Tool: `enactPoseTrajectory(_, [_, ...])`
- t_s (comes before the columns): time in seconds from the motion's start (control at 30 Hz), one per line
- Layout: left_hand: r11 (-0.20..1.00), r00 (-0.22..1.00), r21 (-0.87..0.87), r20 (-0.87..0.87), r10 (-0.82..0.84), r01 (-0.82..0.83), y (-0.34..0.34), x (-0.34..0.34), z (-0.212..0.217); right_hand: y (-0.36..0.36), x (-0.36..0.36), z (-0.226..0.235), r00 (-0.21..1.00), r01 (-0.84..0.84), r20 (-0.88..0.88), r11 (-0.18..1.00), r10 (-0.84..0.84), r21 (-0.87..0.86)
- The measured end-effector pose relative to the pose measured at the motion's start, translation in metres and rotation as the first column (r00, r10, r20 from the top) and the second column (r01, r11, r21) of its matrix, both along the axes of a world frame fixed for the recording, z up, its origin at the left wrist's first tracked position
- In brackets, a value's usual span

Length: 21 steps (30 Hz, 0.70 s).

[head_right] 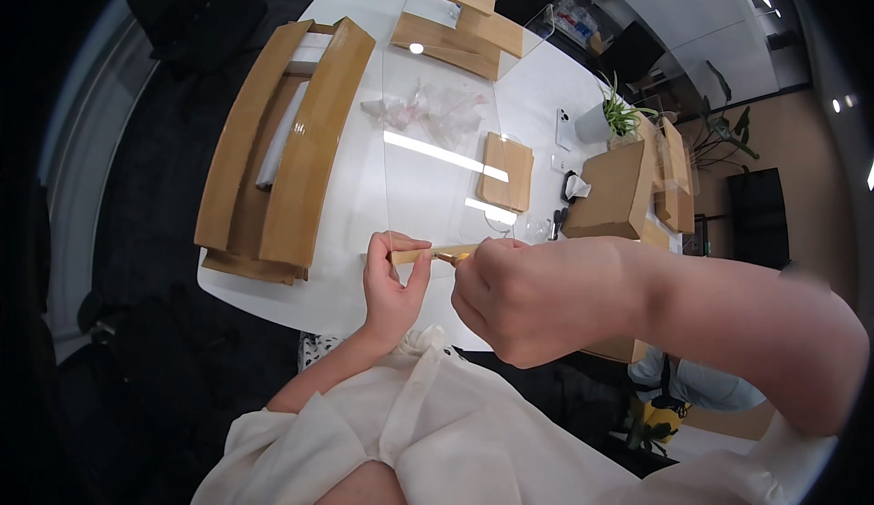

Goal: The person assembles a small wooden shelf by inserting a metal dowel into a pre-drilled hole and then using a screwdriver to tighten a screw into the dowel. The person repeats this process for multiple dowels on the same wooden piece.

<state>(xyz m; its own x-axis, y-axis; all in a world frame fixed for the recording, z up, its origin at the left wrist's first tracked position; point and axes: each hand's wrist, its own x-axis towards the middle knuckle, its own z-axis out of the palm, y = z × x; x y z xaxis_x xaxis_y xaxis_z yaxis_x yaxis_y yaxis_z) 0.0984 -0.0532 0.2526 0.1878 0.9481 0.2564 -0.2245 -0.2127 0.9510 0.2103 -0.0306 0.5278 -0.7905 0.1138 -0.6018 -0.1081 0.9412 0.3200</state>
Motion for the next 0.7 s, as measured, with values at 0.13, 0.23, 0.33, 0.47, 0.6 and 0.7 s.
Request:
enactPoseTrajectory(0.13, [0.997,1.0,-0.079,0.016,-0.003,0.005,0.001,-0.002,0.004,-0.001,-0.013,-0.001,0.682,0.714,-0.053,0.68,-0.729,-0.167])
enactPoseTrajectory(0.23, [0.994,0.998,-0.112,0.054,-0.013,0.019,-0.002,0.002,0.005,0.009,-0.025,0.003,-0.358,0.898,0.084,-0.368,-0.93,-0.24])
enactPoseTrajectory(0.33, [0.992,0.999,-0.121,0.047,-0.019,0.025,-0.001,0.0,0.007,0.021,-0.024,0.005,-0.722,0.635,0.182,-0.744,-0.667,-0.21])
enactPoseTrajectory(0.47, [0.991,0.998,-0.129,0.062,-0.011,0.019,0.002,0.0,0.005,-0.015,-0.014,-0.002,0.539,0.814,-0.165,0.561,-0.826,-0.15])
enactPoseTrajectory(0.6, [0.988,0.998,-0.147,0.06,-0.032,0.04,-0.002,-0.002,0.008,-0.008,0.003,-0.004,0.994,0.082,-0.085,0.967,-0.063,0.24])
enactPoseTrajectory(0.7, [0.993,0.995,-0.113,0.094,-0.018,0.028,0.0,0.0,0.003,-0.007,0.007,-0.009,0.995,0.003,-0.092,0.967,0.022,0.255])
